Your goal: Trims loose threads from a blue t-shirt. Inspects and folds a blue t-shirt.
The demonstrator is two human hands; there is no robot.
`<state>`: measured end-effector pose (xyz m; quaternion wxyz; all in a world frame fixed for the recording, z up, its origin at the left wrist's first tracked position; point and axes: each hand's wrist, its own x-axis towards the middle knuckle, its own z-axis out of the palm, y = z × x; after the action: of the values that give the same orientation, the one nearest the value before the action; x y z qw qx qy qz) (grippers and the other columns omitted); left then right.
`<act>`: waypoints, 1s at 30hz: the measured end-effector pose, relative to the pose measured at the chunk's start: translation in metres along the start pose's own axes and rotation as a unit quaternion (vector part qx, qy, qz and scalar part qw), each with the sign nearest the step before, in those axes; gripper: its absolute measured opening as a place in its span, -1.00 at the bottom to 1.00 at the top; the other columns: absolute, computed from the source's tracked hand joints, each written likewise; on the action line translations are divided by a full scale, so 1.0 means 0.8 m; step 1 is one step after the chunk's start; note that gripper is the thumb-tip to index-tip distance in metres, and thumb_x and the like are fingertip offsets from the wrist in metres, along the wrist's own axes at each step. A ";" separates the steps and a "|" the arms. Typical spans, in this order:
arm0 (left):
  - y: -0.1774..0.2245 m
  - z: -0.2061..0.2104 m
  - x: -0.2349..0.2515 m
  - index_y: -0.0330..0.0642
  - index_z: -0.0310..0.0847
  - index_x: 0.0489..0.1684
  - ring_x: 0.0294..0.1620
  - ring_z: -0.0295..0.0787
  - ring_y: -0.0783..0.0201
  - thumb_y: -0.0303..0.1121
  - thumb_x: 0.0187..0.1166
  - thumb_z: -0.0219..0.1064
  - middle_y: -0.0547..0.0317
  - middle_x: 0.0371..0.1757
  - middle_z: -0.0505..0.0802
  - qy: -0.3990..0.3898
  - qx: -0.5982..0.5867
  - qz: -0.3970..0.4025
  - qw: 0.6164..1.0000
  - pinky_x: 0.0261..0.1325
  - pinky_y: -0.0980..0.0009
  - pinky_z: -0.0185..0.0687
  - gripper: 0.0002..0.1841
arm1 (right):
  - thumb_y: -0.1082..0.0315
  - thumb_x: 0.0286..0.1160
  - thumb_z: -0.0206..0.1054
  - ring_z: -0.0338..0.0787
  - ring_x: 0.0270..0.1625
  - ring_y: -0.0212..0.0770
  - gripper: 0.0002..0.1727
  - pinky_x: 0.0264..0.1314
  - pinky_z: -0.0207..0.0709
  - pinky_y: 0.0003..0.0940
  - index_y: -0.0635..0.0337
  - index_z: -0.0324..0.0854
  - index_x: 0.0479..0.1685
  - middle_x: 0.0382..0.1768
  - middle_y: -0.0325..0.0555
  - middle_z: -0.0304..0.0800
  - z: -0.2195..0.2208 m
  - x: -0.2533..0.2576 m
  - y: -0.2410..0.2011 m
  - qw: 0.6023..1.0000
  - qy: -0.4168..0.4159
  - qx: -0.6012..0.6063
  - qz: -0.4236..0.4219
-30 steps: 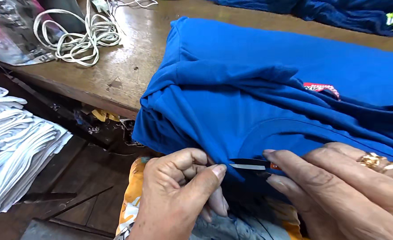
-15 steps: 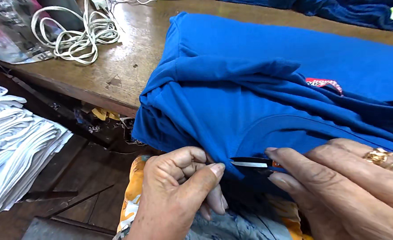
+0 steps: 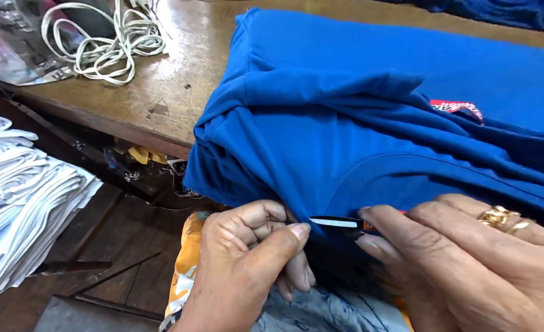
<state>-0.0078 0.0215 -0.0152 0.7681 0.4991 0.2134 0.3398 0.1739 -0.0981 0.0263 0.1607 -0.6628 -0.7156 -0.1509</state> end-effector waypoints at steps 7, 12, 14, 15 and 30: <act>0.005 0.002 -0.003 -0.40 0.78 -0.07 -0.70 0.68 0.32 -0.55 0.63 0.29 -0.06 -0.62 0.74 -0.014 -0.034 -0.021 0.999 -0.62 0.50 0.65 -0.85 | 0.20 0.84 0.03 0.67 -0.31 -0.22 -0.61 -0.32 0.45 -0.28 0.27 0.72 -0.05 -0.37 -0.04 0.73 0.002 -0.003 0.014 0.986 -0.013 0.159 0.049; 0.004 0.002 0.000 -0.38 0.76 -0.02 -0.67 0.68 0.32 -0.52 0.69 0.23 -0.09 -0.55 0.77 -0.003 -0.021 -0.030 0.999 -0.65 0.52 0.62 -0.82 | 0.11 0.85 0.02 0.66 -0.37 -0.15 -0.59 -0.40 0.42 -0.22 0.20 0.72 -0.02 -0.40 -0.03 0.71 0.002 -0.016 0.009 0.986 -0.029 0.161 0.013; 0.003 -0.001 0.001 -0.38 0.78 -0.03 -0.68 0.67 0.35 -0.47 0.74 0.14 -0.05 -0.56 0.77 0.001 -0.016 -0.036 0.999 -0.66 0.55 0.59 -0.75 | 0.12 0.83 0.07 0.67 -0.37 -0.06 -0.59 -0.39 0.43 -0.17 0.22 0.76 0.03 -0.39 0.03 0.73 -0.005 -0.024 0.007 0.976 -0.061 0.209 -0.017; 0.003 -0.003 0.001 -0.37 0.78 -0.05 -0.68 0.67 0.35 -0.42 0.79 0.09 -0.04 -0.56 0.77 0.001 -0.011 -0.041 0.999 -0.65 0.55 0.59 -0.70 | 0.12 0.83 0.06 0.66 -0.36 -0.04 -0.58 -0.36 0.43 -0.17 0.24 0.77 0.04 -0.39 0.05 0.72 -0.007 -0.027 0.007 0.967 -0.076 0.240 -0.022; 0.007 0.007 0.016 -0.35 0.73 -0.38 -0.75 0.67 0.31 -0.40 0.69 0.32 -0.07 -0.63 0.78 -0.004 0.078 -0.035 0.996 -0.70 0.52 0.59 -0.76 | 0.25 0.91 -0.07 0.59 -0.46 -0.34 -0.53 -0.39 0.51 -0.40 0.36 0.75 0.11 -0.43 -0.06 0.72 0.008 -0.050 -0.004 0.902 -0.036 0.399 0.161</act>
<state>0.0031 0.0290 -0.0075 0.7389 0.5511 0.2538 0.2929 0.1736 -0.1315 0.0030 0.4077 -0.6546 -0.6047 0.1992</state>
